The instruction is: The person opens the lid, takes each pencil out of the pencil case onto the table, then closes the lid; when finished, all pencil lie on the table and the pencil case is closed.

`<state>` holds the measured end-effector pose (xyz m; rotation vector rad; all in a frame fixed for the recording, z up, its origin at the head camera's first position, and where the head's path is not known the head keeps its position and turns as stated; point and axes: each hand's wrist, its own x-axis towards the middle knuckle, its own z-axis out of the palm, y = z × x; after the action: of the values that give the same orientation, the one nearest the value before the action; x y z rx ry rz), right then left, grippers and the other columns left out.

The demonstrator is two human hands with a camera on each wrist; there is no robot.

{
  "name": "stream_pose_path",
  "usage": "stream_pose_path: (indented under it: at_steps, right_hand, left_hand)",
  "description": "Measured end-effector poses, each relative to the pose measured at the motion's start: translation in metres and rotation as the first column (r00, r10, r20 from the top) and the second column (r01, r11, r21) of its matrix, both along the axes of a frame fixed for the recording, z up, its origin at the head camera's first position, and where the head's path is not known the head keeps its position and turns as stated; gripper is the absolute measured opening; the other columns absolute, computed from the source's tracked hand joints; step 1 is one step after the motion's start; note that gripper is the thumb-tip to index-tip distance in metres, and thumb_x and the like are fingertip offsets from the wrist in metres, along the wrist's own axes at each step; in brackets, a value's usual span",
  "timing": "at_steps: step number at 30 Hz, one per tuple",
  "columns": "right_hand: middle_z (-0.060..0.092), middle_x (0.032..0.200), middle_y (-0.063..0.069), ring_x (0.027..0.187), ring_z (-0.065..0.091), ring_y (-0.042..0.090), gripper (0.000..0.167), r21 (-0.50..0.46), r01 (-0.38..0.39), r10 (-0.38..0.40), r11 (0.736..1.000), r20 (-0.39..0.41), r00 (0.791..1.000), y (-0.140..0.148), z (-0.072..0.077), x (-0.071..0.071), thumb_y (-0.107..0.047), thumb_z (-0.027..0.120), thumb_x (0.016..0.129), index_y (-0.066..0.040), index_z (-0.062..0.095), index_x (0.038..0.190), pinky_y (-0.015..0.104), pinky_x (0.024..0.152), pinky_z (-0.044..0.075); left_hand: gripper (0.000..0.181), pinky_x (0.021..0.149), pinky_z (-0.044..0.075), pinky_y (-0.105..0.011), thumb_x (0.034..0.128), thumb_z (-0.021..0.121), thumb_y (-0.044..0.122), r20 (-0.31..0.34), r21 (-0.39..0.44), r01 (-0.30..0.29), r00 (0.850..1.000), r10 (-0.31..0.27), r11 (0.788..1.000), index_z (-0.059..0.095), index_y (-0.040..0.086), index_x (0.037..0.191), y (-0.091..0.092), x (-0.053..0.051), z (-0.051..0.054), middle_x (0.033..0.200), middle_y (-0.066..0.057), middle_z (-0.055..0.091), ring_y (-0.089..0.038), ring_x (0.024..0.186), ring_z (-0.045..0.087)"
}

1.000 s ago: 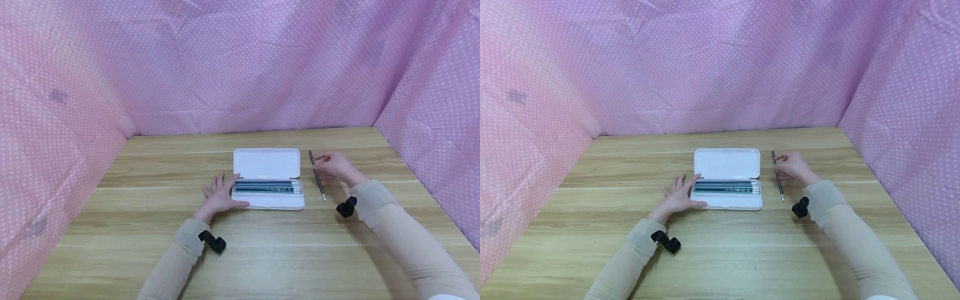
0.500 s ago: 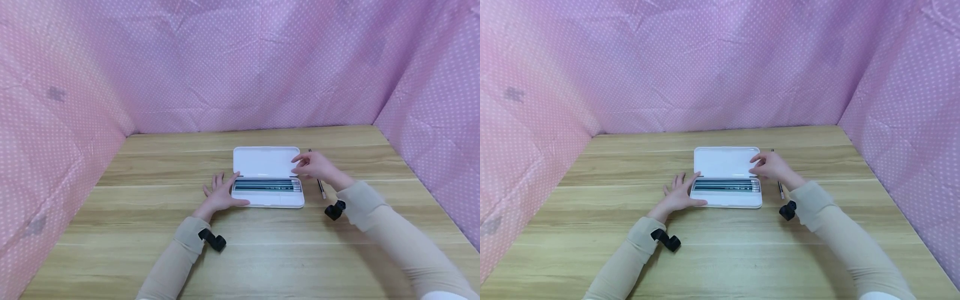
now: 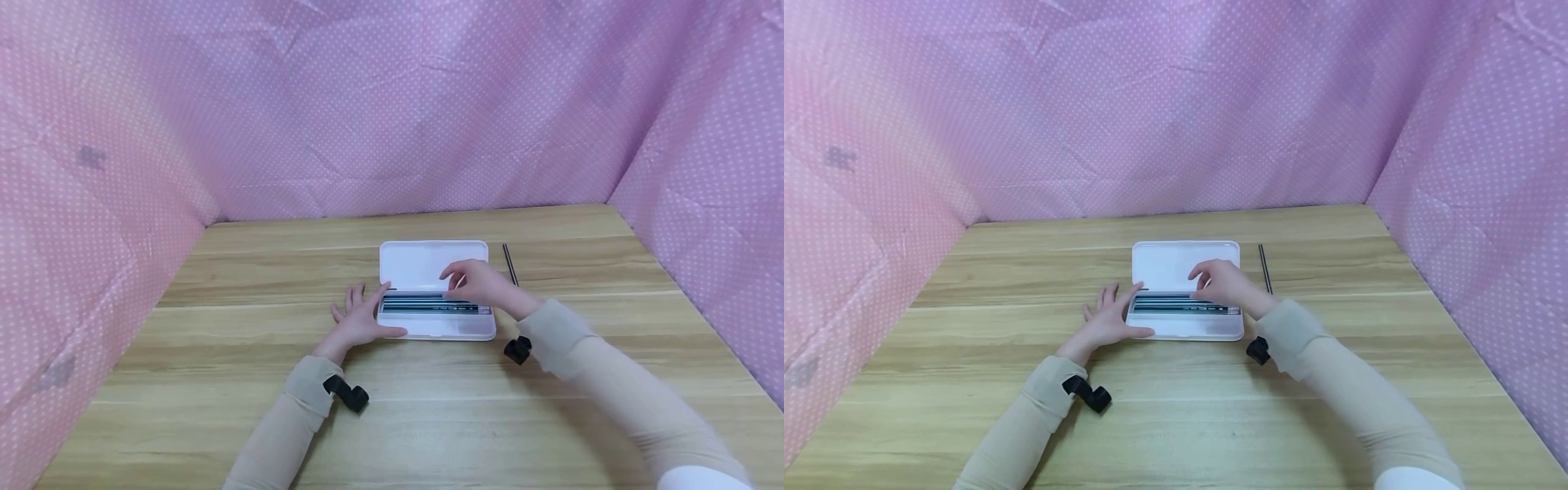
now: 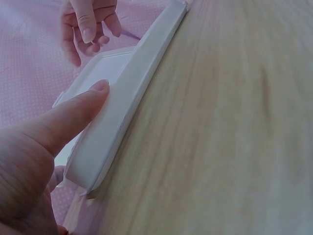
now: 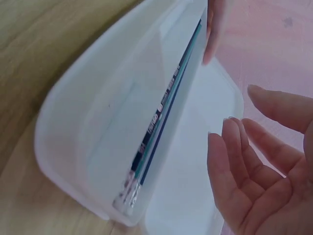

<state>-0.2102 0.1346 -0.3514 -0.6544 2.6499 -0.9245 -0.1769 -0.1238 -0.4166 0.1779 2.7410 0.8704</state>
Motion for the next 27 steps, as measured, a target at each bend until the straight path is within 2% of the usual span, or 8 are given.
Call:
stream_pose_path:
  at_steps: [6,18,27]
  right_hand:
    - [0.066,0.092,0.007,0.083,0.061,0.018,0.034,0.03,-0.06,0.06,0.998,0.017,0.998,-0.014,-0.005,0.003,-0.012,0.069,0.085,-0.003,0.062,0.117,0.033,0.076,0.052]
    - [0.064,0.09,0.004,0.075,0.053,0.015,0.032,0.198,-0.143,0.168,0.97,-0.116,0.979,-0.027,-0.013,0.005,-0.01,0.071,0.084,-0.006,0.066,0.115,0.032,0.076,0.049]
    - [0.065,0.094,0.003,0.08,0.053,0.016,0.031,0.262,-0.169,0.198,0.95,-0.087,0.976,-0.026,-0.014,0.0,-0.012,0.072,0.084,-0.008,0.066,0.114,0.035,0.082,0.048]
  left_hand:
    - [0.099,0.1,-0.016,-0.072,0.0679,0.078,0.054,0.002,-0.006,-0.003,1.0,0.003,1.0,0.025,0.036,0.149,0.0,0.0,0.0,0.157,-0.021,-0.002,-0.042,0.142,-0.016]
    - [0.099,0.099,-0.015,-0.072,0.0679,0.078,0.054,0.0,-0.006,0.001,1.0,-0.001,1.0,0.025,0.035,0.149,-0.001,-0.001,-0.001,0.157,-0.021,-0.001,-0.043,0.142,-0.016]
    - [0.098,0.099,-0.016,-0.072,0.0682,0.079,0.053,-0.001,0.008,-0.001,1.0,0.001,1.0,0.026,0.034,0.149,-0.001,0.0,0.0,0.156,-0.022,-0.001,-0.044,0.141,-0.016]
